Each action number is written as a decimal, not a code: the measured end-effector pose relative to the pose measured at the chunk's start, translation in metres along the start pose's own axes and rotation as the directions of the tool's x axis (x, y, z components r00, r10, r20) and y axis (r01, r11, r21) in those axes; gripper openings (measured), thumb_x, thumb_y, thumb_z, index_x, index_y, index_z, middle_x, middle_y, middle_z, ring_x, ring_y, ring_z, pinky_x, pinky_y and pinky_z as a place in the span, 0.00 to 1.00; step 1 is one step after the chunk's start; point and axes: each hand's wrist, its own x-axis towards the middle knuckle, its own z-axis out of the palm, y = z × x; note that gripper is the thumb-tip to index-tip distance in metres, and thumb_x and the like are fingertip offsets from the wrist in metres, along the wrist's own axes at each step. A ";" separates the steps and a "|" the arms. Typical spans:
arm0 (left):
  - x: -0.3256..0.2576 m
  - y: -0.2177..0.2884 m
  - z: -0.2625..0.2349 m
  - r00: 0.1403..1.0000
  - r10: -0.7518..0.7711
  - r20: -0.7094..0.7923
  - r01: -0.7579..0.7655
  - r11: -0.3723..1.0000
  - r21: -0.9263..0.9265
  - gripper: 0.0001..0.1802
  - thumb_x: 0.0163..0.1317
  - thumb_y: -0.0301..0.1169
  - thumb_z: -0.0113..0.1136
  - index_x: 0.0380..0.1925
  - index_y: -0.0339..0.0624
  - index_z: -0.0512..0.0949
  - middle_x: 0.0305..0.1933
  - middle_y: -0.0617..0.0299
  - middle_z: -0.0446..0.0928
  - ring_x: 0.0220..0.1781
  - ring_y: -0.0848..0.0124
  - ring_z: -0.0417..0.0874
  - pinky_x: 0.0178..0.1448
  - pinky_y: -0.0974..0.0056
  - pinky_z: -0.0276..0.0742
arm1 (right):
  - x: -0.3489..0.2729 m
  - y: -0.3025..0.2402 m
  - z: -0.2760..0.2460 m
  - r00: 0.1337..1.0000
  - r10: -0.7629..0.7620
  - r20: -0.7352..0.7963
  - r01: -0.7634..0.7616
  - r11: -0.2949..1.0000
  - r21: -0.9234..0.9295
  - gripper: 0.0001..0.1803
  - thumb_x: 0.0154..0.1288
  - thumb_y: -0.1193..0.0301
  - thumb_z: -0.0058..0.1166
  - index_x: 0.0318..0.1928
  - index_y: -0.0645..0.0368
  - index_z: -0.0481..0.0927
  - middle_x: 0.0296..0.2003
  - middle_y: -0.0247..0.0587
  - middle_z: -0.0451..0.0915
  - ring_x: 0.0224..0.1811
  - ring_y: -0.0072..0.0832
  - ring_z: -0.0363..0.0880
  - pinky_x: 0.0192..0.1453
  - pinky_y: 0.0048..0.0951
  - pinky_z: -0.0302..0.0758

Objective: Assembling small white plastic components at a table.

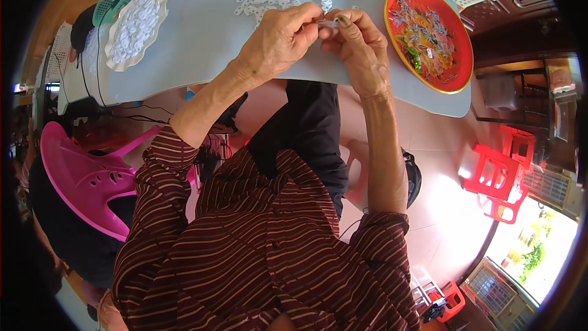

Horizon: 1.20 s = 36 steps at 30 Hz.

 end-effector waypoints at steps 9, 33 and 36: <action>0.002 0.000 -0.008 0.937 -0.273 0.216 0.313 0.933 -0.177 0.12 0.64 0.34 0.49 0.30 0.35 0.75 0.20 0.63 0.72 0.23 0.77 0.68 0.29 0.69 0.65 | -0.001 0.005 -0.003 0.994 -0.077 0.073 0.078 0.997 -0.017 0.09 0.67 0.69 0.53 0.40 0.63 0.76 0.36 0.36 0.78 0.35 0.21 0.77 0.44 0.23 0.75; 0.011 -0.003 -0.015 0.894 -0.365 0.261 0.447 0.781 -0.436 0.14 0.64 0.39 0.54 0.33 0.38 0.79 0.22 0.66 0.74 0.26 0.79 0.73 0.37 0.72 0.69 | -0.005 0.004 0.006 0.986 -0.162 -0.042 0.143 0.946 -0.290 0.13 0.60 0.77 0.59 0.45 0.60 0.74 0.31 0.33 0.79 0.29 0.17 0.75 0.35 0.17 0.73; 0.011 -0.004 -0.013 0.895 -0.354 0.270 0.441 0.786 -0.433 0.14 0.64 0.38 0.53 0.33 0.38 0.78 0.21 0.66 0.74 0.26 0.79 0.73 0.35 0.72 0.69 | -0.005 0.003 0.007 0.985 -0.168 -0.043 0.147 0.941 -0.305 0.13 0.60 0.78 0.59 0.45 0.60 0.74 0.31 0.32 0.79 0.29 0.16 0.75 0.35 0.17 0.73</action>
